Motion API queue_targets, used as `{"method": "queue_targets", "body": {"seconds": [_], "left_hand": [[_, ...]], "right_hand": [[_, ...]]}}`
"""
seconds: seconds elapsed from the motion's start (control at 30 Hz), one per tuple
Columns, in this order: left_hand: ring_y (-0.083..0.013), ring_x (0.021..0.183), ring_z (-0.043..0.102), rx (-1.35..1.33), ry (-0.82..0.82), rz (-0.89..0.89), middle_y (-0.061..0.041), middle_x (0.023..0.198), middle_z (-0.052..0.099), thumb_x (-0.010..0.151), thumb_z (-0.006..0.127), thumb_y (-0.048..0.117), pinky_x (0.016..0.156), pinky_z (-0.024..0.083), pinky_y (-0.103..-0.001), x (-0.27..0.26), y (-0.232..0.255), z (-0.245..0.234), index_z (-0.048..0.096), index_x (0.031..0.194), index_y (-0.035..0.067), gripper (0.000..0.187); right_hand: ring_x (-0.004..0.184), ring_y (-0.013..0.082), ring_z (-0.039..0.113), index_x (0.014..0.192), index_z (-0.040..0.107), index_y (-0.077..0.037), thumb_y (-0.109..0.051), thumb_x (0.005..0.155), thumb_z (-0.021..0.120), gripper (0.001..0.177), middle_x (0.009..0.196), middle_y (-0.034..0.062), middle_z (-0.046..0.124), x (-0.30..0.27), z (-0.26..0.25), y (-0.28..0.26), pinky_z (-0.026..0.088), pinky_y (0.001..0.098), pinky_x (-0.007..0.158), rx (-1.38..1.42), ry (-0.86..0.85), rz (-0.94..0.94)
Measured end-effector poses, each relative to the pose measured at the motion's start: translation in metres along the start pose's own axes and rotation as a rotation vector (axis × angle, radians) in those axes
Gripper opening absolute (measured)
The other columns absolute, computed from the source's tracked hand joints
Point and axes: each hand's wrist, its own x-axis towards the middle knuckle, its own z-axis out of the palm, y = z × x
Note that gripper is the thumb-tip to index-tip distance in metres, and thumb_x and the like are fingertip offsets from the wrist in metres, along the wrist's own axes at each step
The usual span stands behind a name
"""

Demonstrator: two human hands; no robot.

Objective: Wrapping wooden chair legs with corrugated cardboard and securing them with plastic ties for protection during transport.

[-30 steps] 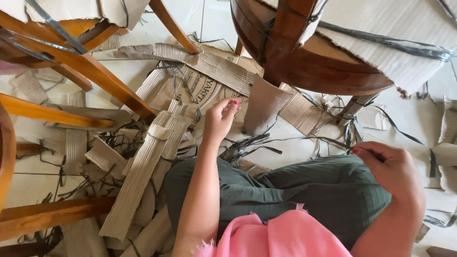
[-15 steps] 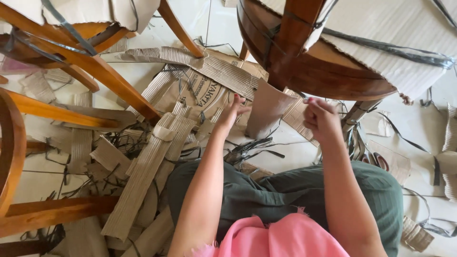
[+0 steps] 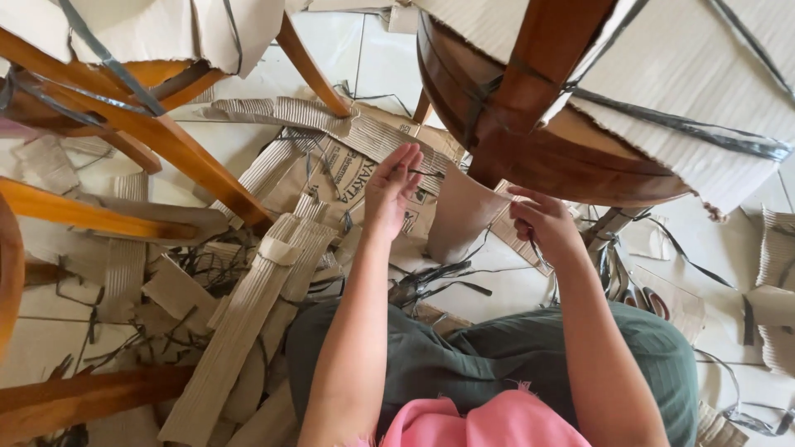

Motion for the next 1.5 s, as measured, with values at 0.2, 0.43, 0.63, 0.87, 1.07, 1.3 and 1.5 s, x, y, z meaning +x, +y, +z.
{"method": "queue_targets", "body": {"seconds": [0.2,0.43,0.63,0.87,1.07,1.3,1.5], "left_hand": [[-0.0282,0.14,0.051,0.631,-0.071,0.171,-0.017,0.151,0.053,0.101,0.058,0.0,0.116,0.046,-0.04,-0.038,0.047,0.023,0.049,0.152,0.008,0.052],[-0.0285,0.125,0.063,0.775,0.062,0.491,-0.015,0.142,0.062,0.096,0.074,0.004,0.095,0.061,-0.036,-0.061,0.024,0.08,0.059,0.143,0.01,0.05],[-0.0256,0.108,0.073,0.795,0.194,0.671,-0.014,0.116,0.076,0.086,0.084,0.007,0.082,0.066,-0.031,-0.071,0.023,0.107,0.075,0.119,0.007,0.034],[-0.0195,0.097,0.077,0.863,0.022,0.765,-0.008,0.108,0.079,0.093,0.072,-0.002,0.083,0.066,-0.029,-0.079,0.022,0.122,0.078,0.11,0.012,0.023],[-0.012,0.08,0.076,0.65,0.036,0.598,-0.002,0.097,0.079,0.1,0.065,0.007,0.071,0.06,-0.024,-0.073,0.004,0.118,0.063,0.101,0.012,0.006],[-0.0096,0.085,0.071,0.42,0.015,0.284,-0.008,0.093,0.074,0.101,0.065,0.005,0.081,0.058,-0.029,-0.06,-0.013,0.119,0.054,0.111,0.008,0.015],[-0.0146,0.088,0.077,0.803,-0.071,0.477,0.003,0.087,0.078,0.098,0.069,0.02,0.085,0.059,-0.028,-0.062,0.006,0.13,0.063,0.099,0.017,0.007]], "right_hand": [[0.083,0.0168,0.056,0.138,0.049,0.003,0.016,0.082,0.068,0.061,0.104,0.0151,0.055,-0.052,0.039,-0.003,0.049,0.0255,0.074,-0.022,0.113,-0.32],[0.07,0.0064,0.042,0.12,0.038,-0.009,-0.008,0.08,0.094,0.069,0.085,-0.0031,0.037,-0.054,0.075,-0.004,0.034,0.0212,0.063,-0.19,0.355,-0.444],[0.06,0.0045,0.038,0.101,0.043,-0.013,0.0,0.082,0.091,0.053,0.071,-0.0069,0.037,-0.052,0.098,-0.024,0.032,0.0208,0.056,-0.266,0.619,-0.439],[0.046,0.0098,0.043,0.071,0.052,-0.012,-0.002,0.078,0.098,0.047,0.051,0.0018,0.048,-0.027,0.093,0.015,0.034,0.0229,0.047,-0.442,0.718,-0.779],[0.048,0.0106,0.048,0.076,0.059,-0.012,0.0,0.077,0.098,0.041,0.055,0.0022,0.055,-0.028,0.101,0.009,0.042,0.0226,0.048,-0.423,0.72,-0.843],[0.06,0.0209,0.061,0.106,0.072,-0.002,0.013,0.096,0.069,0.018,0.081,0.0143,0.072,-0.065,0.099,-0.017,0.052,0.0344,0.059,-0.566,0.546,-0.954],[0.066,0.0271,0.069,0.106,0.079,-0.013,0.01,0.098,0.062,0.029,0.078,0.0065,0.072,-0.089,0.088,-0.001,0.056,0.0352,0.066,-0.745,0.449,-0.977]]}}
